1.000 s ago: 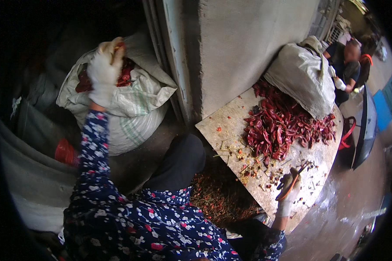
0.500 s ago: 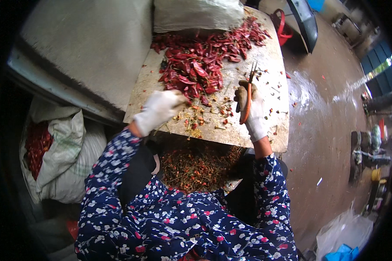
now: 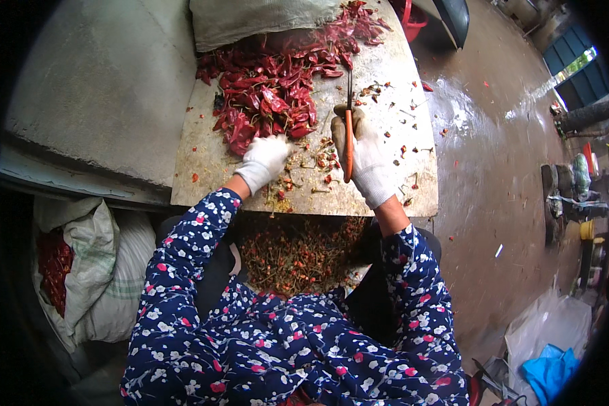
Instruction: The person sits at a low table and uses scissors to trim the stems off dried red chili peppers. The trimmed stems are dropped into a container below, while the peppers remain on the table.
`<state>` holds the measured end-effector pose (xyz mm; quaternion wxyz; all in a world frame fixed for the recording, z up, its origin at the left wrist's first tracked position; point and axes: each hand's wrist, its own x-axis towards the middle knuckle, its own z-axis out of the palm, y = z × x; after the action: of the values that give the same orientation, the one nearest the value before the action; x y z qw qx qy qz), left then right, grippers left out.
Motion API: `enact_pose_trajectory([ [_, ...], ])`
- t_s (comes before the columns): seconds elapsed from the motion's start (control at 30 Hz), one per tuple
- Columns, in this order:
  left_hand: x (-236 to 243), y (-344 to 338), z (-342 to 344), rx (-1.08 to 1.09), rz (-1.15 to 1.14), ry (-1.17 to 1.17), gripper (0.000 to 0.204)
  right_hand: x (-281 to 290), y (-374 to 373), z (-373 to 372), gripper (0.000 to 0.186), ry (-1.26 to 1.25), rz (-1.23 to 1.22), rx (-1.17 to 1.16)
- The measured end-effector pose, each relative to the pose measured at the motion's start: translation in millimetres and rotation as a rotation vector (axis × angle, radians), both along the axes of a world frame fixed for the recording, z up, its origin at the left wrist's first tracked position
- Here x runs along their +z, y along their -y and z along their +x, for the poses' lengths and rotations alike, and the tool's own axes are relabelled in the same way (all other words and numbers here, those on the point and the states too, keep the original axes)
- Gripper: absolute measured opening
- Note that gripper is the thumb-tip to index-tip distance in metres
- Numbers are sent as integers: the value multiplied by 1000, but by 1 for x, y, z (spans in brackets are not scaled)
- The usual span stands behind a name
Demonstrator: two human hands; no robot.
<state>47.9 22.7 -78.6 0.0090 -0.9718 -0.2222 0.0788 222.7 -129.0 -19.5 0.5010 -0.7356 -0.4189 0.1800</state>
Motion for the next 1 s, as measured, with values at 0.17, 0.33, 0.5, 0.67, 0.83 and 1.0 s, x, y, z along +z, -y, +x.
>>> enact_pose_trajectory([
  [0.17,28,-15,-12,472,-907,674,30,-17,-12,-8,24,4,107,9],
  [0.33,40,-15,-25,684,-1605,1092,25,-22,-13,-19,27,127,-99,90],
  [0.5,41,-11,-35,623,-1844,1236,20,-19,1,-34,23,585,-86,191],
  [0.67,34,4,-33,593,-1963,1229,19,-21,0,-44,23,618,-98,184],
  [0.83,26,23,-30,582,-1921,1287,21,-25,-6,-46,22,688,-81,138],
  [1.0,21,28,-27,602,-1935,1313,18,-27,-8,-47,24,734,-60,129],
])
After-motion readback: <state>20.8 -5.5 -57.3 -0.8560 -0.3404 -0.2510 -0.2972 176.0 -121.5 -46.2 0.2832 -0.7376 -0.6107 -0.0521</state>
